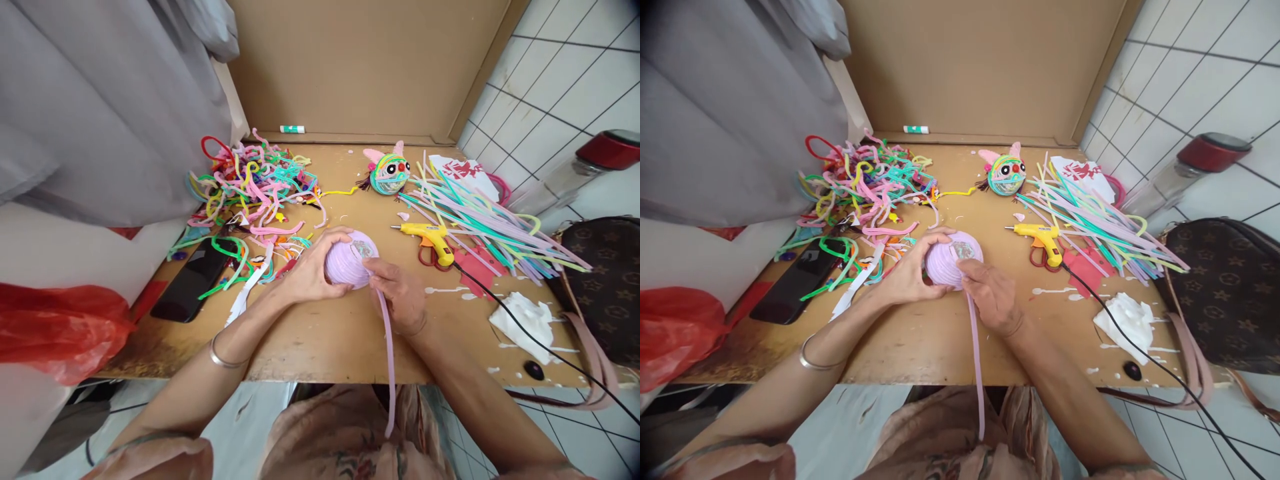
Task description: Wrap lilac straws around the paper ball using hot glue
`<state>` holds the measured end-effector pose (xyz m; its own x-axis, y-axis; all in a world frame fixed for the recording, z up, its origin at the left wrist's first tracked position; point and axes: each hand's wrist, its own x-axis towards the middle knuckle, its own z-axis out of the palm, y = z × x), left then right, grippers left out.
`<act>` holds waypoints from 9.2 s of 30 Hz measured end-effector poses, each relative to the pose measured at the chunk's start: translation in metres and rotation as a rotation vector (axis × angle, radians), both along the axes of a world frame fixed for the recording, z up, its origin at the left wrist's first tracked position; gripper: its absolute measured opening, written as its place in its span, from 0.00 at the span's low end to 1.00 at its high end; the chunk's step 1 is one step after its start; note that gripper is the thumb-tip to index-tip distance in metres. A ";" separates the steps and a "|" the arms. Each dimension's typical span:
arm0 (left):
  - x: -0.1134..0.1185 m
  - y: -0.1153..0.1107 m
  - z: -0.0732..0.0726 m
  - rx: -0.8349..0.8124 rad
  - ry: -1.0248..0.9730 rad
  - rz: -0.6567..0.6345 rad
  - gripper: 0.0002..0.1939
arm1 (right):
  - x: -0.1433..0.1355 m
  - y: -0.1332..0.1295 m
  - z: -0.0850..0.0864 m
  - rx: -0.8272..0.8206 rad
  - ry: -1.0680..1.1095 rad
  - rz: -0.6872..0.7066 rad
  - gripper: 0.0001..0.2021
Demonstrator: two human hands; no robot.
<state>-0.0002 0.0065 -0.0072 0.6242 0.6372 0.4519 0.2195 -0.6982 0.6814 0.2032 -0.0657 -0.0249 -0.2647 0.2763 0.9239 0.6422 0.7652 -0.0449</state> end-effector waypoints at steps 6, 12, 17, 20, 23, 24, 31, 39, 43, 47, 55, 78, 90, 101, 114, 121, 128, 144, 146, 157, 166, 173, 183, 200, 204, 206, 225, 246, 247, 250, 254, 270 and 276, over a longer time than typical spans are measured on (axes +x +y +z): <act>0.000 0.001 -0.002 0.024 -0.017 -0.014 0.39 | 0.000 0.001 0.004 -0.026 -0.009 0.048 0.08; -0.001 0.001 -0.004 0.039 -0.035 -0.021 0.38 | 0.000 0.006 -0.003 -0.019 0.041 0.055 0.08; -0.001 0.000 -0.002 -0.010 -0.024 -0.009 0.40 | 0.003 0.006 -0.009 -0.065 0.100 0.085 0.13; -0.001 -0.001 -0.001 -0.022 -0.015 -0.009 0.39 | 0.003 0.007 -0.006 -0.071 0.083 0.059 0.11; -0.001 -0.001 0.000 -0.012 -0.015 -0.017 0.38 | 0.001 0.008 -0.003 -0.059 0.087 0.059 0.09; -0.002 0.000 0.000 -0.009 -0.015 -0.017 0.37 | 0.001 0.009 -0.003 -0.059 0.092 0.065 0.09; -0.002 -0.001 0.005 0.003 0.031 -0.006 0.36 | 0.004 0.009 -0.006 -0.110 0.090 0.099 0.11; -0.004 0.001 0.002 0.102 0.031 -0.013 0.36 | 0.002 0.011 -0.006 -0.083 0.112 0.097 0.10; -0.003 0.002 -0.001 0.176 -0.017 -0.026 0.36 | 0.001 0.013 -0.006 -0.061 0.127 0.113 0.11; -0.002 0.001 -0.002 0.163 -0.034 -0.032 0.37 | 0.001 0.013 -0.004 -0.071 0.136 0.111 0.11; -0.004 0.003 -0.002 0.159 -0.011 -0.041 0.38 | 0.001 0.012 -0.002 -0.072 0.137 0.121 0.11; -0.006 0.002 0.001 0.314 0.043 -0.044 0.34 | 0.000 0.011 0.004 -0.061 0.107 0.126 0.09; -0.009 0.004 0.000 0.327 0.084 -0.050 0.35 | 0.001 0.011 0.003 -0.082 0.116 0.142 0.10; -0.007 0.003 -0.003 0.299 0.053 -0.049 0.37 | 0.000 0.010 0.009 -0.079 0.078 0.111 0.10; -0.007 0.003 -0.001 0.312 0.100 -0.041 0.39 | 0.000 0.012 0.006 -0.055 0.110 0.139 0.10; -0.003 -0.003 0.002 0.372 0.154 0.075 0.36 | 0.001 0.013 0.002 -0.084 0.098 0.097 0.09; 0.000 -0.004 0.002 0.399 0.100 0.070 0.33 | 0.003 0.008 0.011 -0.116 0.069 0.115 0.09; -0.002 -0.003 0.002 0.378 0.084 0.046 0.32 | 0.001 0.004 0.017 -0.142 0.024 0.103 0.12; -0.002 -0.002 0.002 0.381 0.084 0.041 0.32 | 0.001 0.004 0.016 -0.131 0.016 0.083 0.13; -0.003 0.001 0.000 0.351 0.059 0.040 0.31 | 0.002 0.007 0.014 -0.128 -0.027 0.021 0.13; -0.013 0.016 -0.007 0.178 -0.014 0.028 0.32 | 0.004 0.006 0.012 -0.175 -0.034 -0.009 0.16; -0.017 0.023 -0.011 -0.009 -0.078 0.050 0.32 | 0.002 0.007 0.011 -0.242 0.023 -0.043 0.14; -0.017 0.027 -0.019 0.045 -0.142 0.000 0.33 | 0.001 0.014 0.008 -0.362 0.156 -0.142 0.08; -0.012 0.021 -0.014 0.187 -0.105 -0.014 0.31 | -0.011 0.015 0.074 -0.409 -0.686 -0.415 0.13; -0.011 0.020 -0.014 0.196 -0.097 -0.004 0.32 | -0.017 0.014 0.083 -0.481 -0.784 -0.453 0.12; -0.011 0.020 -0.015 0.196 -0.090 0.008 0.32 | -0.019 0.014 0.076 -0.503 -0.723 -0.438 0.11; -0.009 0.019 -0.017 0.139 -0.104 0.030 0.33 | 0.084 0.049 0.033 -1.148 -0.174 -1.264 0.32; -0.010 0.025 -0.020 -0.049 -0.211 0.064 0.33 | 0.041 0.055 0.051 -0.739 0.568 -0.650 0.16; -0.011 0.026 -0.021 -0.054 -0.209 0.059 0.33 | 0.041 0.051 0.048 -0.711 0.537 -0.663 0.16; -0.013 0.027 -0.021 -0.074 -0.193 0.060 0.33 | 0.040 0.045 0.044 -0.661 0.452 -0.686 0.15; -0.014 0.028 -0.022 -0.072 -0.200 0.058 0.34 | 0.036 0.042 0.043 -0.651 0.280 -0.683 0.15; -0.012 0.027 -0.021 -0.026 -0.212 0.013 0.33 | 0.031 0.047 0.039 -0.717 0.354 -0.632 0.14; -0.011 0.027 -0.021 -0.021 -0.226 0.003 0.32 | 0.027 0.049 0.033 -0.851 0.285 -0.564 0.12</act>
<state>-0.0113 0.0333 -0.0279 0.5071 0.6497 0.5664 0.0619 -0.6829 0.7279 0.2303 -0.0170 0.0085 0.2992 0.8769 0.3761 0.7759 0.0058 -0.6308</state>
